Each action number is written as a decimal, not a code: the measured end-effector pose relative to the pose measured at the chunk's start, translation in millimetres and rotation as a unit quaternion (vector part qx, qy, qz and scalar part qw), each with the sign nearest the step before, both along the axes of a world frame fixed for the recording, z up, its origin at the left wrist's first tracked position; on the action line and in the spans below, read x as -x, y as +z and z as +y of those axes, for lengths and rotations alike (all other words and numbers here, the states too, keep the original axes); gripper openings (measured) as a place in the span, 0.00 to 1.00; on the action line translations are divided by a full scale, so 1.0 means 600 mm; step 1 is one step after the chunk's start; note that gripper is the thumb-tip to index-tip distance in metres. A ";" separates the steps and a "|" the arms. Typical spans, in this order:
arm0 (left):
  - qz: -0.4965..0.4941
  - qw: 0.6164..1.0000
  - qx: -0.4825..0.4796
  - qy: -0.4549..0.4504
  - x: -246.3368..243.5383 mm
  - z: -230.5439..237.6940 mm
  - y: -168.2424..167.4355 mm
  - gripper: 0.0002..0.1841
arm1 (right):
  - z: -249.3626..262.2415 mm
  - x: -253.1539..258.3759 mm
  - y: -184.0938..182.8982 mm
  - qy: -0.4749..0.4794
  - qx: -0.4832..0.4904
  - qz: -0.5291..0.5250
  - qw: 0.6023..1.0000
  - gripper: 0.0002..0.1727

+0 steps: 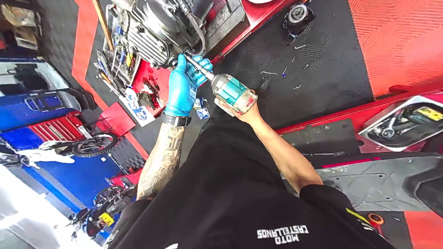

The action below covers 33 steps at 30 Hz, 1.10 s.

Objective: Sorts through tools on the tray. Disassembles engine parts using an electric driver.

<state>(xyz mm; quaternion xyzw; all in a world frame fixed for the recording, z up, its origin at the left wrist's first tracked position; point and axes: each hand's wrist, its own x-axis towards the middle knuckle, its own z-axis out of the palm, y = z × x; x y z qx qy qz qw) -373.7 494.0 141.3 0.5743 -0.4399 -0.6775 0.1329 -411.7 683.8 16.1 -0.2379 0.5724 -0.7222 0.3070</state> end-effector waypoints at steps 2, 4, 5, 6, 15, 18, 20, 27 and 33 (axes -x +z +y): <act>0.011 1.000 -0.003 -0.017 -0.006 -0.001 0.001 0.30 | 0.006 -0.005 0.000 0.000 -0.027 -0.006 1.000 0.34; 0.010 0.999 -0.001 -0.041 -0.010 -0.003 0.003 0.27 | 0.008 -0.010 0.000 -0.006 -0.040 -0.008 0.999 0.35; 0.005 0.999 0.004 -0.053 -0.011 -0.004 0.004 0.25 | 0.007 -0.012 0.001 -0.010 -0.042 -0.010 0.999 0.34; -0.002 0.998 0.009 -0.063 -0.011 -0.005 0.006 0.24 | 0.007 -0.015 0.002 -0.011 -0.042 -0.009 0.999 0.33; -0.025 0.996 0.016 -0.079 -0.007 -0.014 0.011 0.24 | -0.014 -0.024 0.001 -0.020 -0.021 -0.034 0.999 0.34; 0.038 0.994 -0.020 -0.099 -0.027 -0.018 0.004 0.18 | -0.017 -0.020 -0.005 -0.010 -0.023 -0.060 0.998 0.35; 0.051 0.992 -0.037 -0.108 -0.038 -0.022 -0.005 0.15 | -0.018 -0.019 -0.009 -0.010 -0.023 -0.082 0.996 0.35; -0.148 0.931 0.180 -0.280 -0.095 0.020 0.069 0.14 | -0.027 -0.024 -0.045 0.045 -0.015 -0.138 0.989 0.31; -0.238 0.738 0.608 -0.170 -0.048 -0.127 0.112 0.18 | -0.027 -0.034 -0.052 0.038 -0.028 -0.109 0.993 0.30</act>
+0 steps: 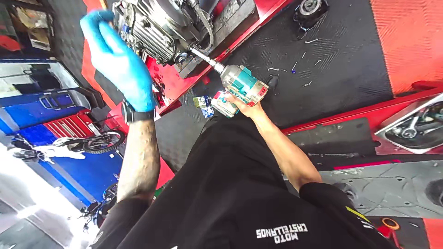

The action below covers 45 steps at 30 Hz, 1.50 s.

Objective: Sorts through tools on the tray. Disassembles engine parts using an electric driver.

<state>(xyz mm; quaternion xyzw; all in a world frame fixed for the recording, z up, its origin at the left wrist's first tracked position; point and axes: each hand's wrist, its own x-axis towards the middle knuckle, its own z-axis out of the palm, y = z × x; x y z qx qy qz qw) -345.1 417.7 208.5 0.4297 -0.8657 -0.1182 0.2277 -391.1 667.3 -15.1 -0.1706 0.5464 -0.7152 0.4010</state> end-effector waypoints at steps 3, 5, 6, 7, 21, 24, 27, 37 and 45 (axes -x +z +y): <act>-0.155 0.975 0.023 0.155 0.046 -0.042 -0.021 0.23 | 0.000 0.000 0.001 -0.004 -0.011 0.042 0.999 0.30; -0.190 0.967 0.018 0.168 0.052 -0.043 -0.028 0.23 | -0.001 0.005 0.006 0.005 -0.022 0.037 0.999 0.31; -0.191 0.967 0.023 0.166 0.052 -0.044 -0.032 0.22 | -0.005 0.006 0.001 0.002 -0.008 0.018 1.000 0.30; -0.185 0.969 0.029 0.164 0.050 -0.045 -0.035 0.21 | -0.007 0.007 -0.002 0.002 0.006 0.006 1.000 0.30; -0.139 0.977 0.034 0.158 0.050 -0.050 -0.046 0.16 | -0.006 0.015 -0.007 0.000 -0.027 0.099 0.995 0.34; -0.145 0.976 0.032 0.158 0.050 -0.048 -0.045 0.17 | -0.009 0.019 -0.008 -0.001 -0.014 0.071 0.997 0.33; -0.141 0.977 0.033 0.159 0.049 -0.050 -0.046 0.17 | -0.012 0.019 -0.006 -0.013 0.013 0.092 0.996 0.32; -0.156 0.974 0.024 0.165 0.049 -0.049 -0.042 0.19 | -0.017 0.034 -0.021 -0.020 0.062 0.143 0.988 0.39; -0.083 0.986 -0.020 0.143 0.016 -0.035 -0.029 0.25 | -0.024 0.086 -0.002 0.022 0.146 0.155 0.977 0.30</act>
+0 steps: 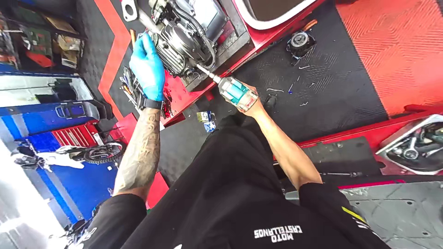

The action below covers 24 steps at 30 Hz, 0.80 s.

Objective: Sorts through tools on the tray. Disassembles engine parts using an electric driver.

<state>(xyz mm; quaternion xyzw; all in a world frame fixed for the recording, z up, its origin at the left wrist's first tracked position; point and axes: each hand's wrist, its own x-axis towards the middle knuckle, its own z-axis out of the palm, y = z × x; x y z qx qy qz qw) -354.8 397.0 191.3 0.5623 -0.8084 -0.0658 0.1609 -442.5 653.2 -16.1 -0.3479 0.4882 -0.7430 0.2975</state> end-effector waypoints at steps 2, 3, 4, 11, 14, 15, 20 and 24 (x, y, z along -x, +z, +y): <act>0.101 0.994 -0.034 0.019 -0.039 0.059 0.004 0.26 | 0.005 0.002 0.011 0.007 -0.018 0.004 1.000 0.31; 0.135 0.988 -0.066 0.024 -0.057 0.108 -0.003 0.25 | 0.007 0.004 0.014 0.005 -0.021 0.007 1.000 0.30; 0.154 0.981 -0.115 0.029 -0.065 0.155 -0.019 0.23 | 0.007 0.005 0.015 0.002 -0.020 0.013 1.000 0.30; 0.183 0.901 -0.394 0.019 0.016 0.227 -0.090 0.26 | 0.001 0.010 0.006 0.008 0.006 0.062 0.998 0.50; 0.212 0.907 -0.363 0.011 0.020 0.233 -0.101 0.23 | 0.006 0.005 0.011 -0.018 0.013 0.079 0.997 0.48; 0.225 0.907 -0.357 0.012 0.023 0.237 -0.106 0.23 | 0.011 0.003 0.014 -0.022 0.014 0.084 0.996 0.47; 0.248 0.907 -0.340 0.010 0.030 0.238 -0.122 0.22 | 0.020 -0.004 0.019 -0.028 0.003 0.045 0.999 0.44; 0.244 0.902 -0.357 -0.008 0.018 0.238 -0.123 0.26 | 0.015 -0.011 0.014 -0.051 -0.020 0.029 0.998 0.44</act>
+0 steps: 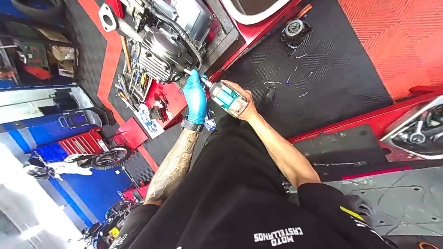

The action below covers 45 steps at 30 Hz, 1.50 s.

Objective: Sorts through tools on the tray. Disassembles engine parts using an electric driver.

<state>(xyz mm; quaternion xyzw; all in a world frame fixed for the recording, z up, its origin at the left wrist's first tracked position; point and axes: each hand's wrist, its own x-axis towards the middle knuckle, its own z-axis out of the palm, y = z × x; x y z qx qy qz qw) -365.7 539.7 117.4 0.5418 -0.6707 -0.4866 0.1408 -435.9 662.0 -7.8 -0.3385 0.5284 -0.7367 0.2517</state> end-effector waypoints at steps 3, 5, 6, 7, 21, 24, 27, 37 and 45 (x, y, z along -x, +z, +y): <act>0.010 0.999 -0.002 0.039 0.016 -0.007 -0.008 0.26 | -0.001 -0.005 -0.002 0.000 -0.001 -0.022 1.000 0.44; 0.012 0.999 0.005 0.050 0.017 -0.007 -0.009 0.26 | -0.002 -0.006 -0.004 0.010 0.014 -0.043 0.999 0.43; 0.013 0.999 0.011 0.046 0.015 -0.011 -0.007 0.26 | -0.003 -0.008 -0.004 0.013 0.027 -0.051 0.998 0.43; 0.013 0.999 0.010 0.042 0.012 -0.014 -0.004 0.27 | -0.004 -0.012 -0.002 0.013 0.035 -0.056 0.998 0.43; 0.003 0.999 0.041 0.020 0.012 -0.051 -0.019 0.25 | -0.013 0.017 -0.011 -0.076 0.011 0.259 0.963 0.33; -0.033 0.999 0.019 -0.005 0.007 -0.040 0.007 0.26 | -0.017 0.047 -0.012 -0.058 0.024 0.337 0.939 0.30; -0.033 0.999 0.011 -0.008 0.002 -0.035 0.010 0.26 | -0.018 0.057 -0.007 -0.053 0.033 0.330 0.942 0.29; -0.054 0.997 -0.053 -0.025 -0.020 0.016 -0.020 0.26 | 0.032 -0.049 -0.033 -0.050 0.007 0.001 0.999 0.44; -0.048 0.998 -0.034 0.024 0.024 -0.022 -0.037 0.22 | -0.009 -0.063 -0.034 -0.047 -0.041 -0.276 0.959 0.34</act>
